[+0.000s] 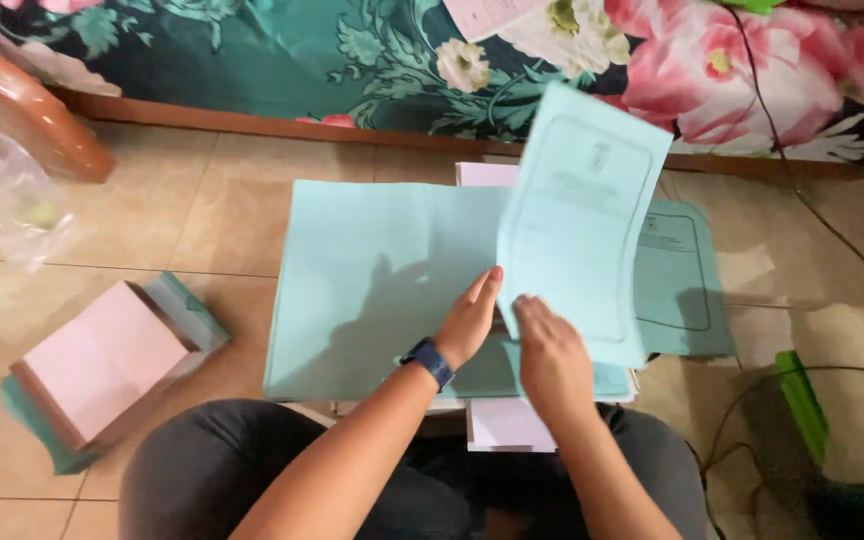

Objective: Folding large light blue sheets of paper and placing them into green file folders while sitting on the floor.

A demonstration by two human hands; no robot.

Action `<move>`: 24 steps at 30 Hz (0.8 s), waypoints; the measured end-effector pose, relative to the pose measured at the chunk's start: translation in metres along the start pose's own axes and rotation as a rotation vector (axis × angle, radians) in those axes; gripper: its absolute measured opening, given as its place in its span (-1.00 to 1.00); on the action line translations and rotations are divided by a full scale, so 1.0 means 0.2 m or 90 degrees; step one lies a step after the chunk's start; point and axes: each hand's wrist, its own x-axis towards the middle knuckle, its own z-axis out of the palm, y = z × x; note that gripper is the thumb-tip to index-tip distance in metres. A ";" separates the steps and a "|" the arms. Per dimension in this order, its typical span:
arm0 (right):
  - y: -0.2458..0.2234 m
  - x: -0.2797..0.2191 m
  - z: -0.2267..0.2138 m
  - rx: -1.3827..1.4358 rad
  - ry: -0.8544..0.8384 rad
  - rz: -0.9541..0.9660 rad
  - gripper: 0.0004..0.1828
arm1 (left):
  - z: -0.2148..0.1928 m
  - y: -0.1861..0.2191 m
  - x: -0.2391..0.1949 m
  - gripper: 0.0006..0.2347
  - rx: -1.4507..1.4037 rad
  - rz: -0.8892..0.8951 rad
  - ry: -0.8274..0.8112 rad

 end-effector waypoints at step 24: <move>0.56 -0.34 0.27 0.511 -0.130 0.711 -0.49 | -0.37 -0.31 -0.23 -0.65 0.451 0.265 0.132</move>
